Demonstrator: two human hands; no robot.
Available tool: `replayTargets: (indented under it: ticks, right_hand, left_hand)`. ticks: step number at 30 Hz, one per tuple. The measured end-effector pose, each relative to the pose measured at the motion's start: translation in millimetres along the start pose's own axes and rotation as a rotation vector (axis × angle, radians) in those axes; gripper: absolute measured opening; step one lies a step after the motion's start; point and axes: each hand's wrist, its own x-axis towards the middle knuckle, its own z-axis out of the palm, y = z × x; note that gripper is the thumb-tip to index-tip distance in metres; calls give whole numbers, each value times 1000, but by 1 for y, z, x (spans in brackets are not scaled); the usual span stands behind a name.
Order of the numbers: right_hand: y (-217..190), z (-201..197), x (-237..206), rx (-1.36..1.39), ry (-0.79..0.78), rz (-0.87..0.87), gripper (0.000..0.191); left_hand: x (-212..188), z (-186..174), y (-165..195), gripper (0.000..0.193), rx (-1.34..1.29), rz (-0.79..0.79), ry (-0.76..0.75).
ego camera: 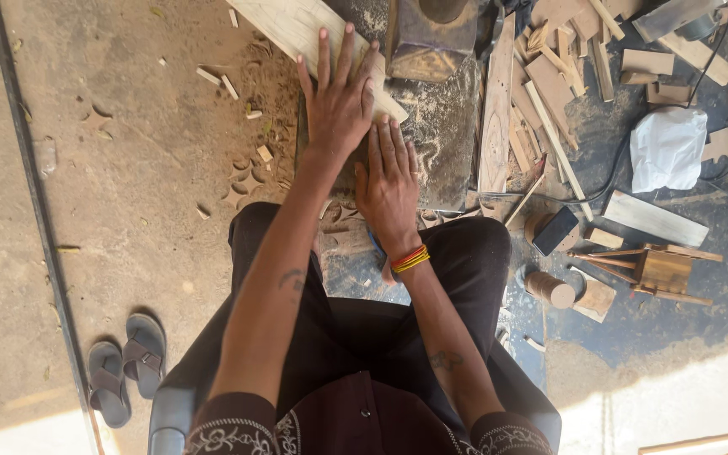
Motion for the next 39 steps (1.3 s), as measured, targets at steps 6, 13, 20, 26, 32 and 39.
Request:
replayTargets:
  ticks: [6,13,20,26,32,39]
  right_hand:
    - [8,4,0,-18,68,-18,38]
    - [-1,-7,1,41,79,-12,41]
    - [-12,-9,4,65,41,25,51]
    - [-13,-9,6,28,21,3,50]
    - [-12,-7,6,21,17,-21,51]
    - [-3,-6,0,101,52,15,40]
  left_hand:
    - [-10,9,14,54,-65,-123,-95]
    - [-11,15,13,53,-71,-121,-79]
    - [-2,11,3,54,-43,1,-88]
    - [15,10,-10,54,-142,37,-418]
    - [15,12,-6,52,-143,28,-210]
    - [-2,5,5,50,-125,-135,-251]
